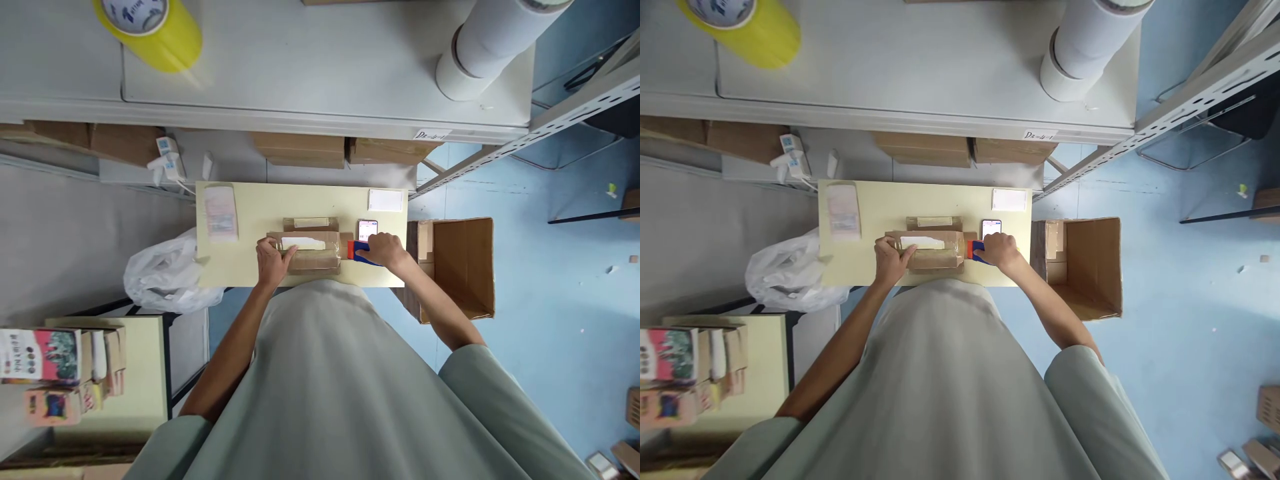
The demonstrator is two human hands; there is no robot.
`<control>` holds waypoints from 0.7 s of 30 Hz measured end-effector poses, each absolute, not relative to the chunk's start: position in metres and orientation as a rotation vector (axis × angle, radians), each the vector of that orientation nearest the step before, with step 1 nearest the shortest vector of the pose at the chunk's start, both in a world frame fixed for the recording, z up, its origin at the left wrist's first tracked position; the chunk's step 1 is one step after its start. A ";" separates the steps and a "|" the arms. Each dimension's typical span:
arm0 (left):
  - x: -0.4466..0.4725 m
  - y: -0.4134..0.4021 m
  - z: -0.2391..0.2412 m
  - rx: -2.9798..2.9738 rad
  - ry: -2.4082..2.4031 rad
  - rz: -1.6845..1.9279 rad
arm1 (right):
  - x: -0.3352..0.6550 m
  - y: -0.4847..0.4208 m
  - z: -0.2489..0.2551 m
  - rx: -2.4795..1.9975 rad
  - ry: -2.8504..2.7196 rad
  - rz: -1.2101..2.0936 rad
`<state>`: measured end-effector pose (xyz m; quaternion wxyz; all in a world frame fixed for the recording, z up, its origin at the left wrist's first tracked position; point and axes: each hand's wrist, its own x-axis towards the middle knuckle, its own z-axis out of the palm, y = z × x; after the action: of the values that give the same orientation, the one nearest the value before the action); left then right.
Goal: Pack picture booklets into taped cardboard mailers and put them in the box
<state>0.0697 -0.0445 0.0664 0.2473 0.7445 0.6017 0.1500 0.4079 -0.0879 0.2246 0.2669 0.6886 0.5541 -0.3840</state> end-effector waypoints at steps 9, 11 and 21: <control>0.070 -0.042 0.069 2.028 1.620 0.432 | 0.363 -0.096 0.207 1.987 1.517 -0.975; 0.070 -0.042 0.070 2.038 1.611 0.426 | 0.355 -0.098 0.208 2.010 1.545 -0.945; 0.062 -0.037 0.078 2.075 1.572 0.439 | 0.313 -0.115 0.204 2.114 1.487 -0.893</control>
<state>0.0621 -0.0370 0.0781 0.2485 0.7613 0.5768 0.1612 0.3132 -0.1149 0.2043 0.2022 0.7572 0.5324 -0.3197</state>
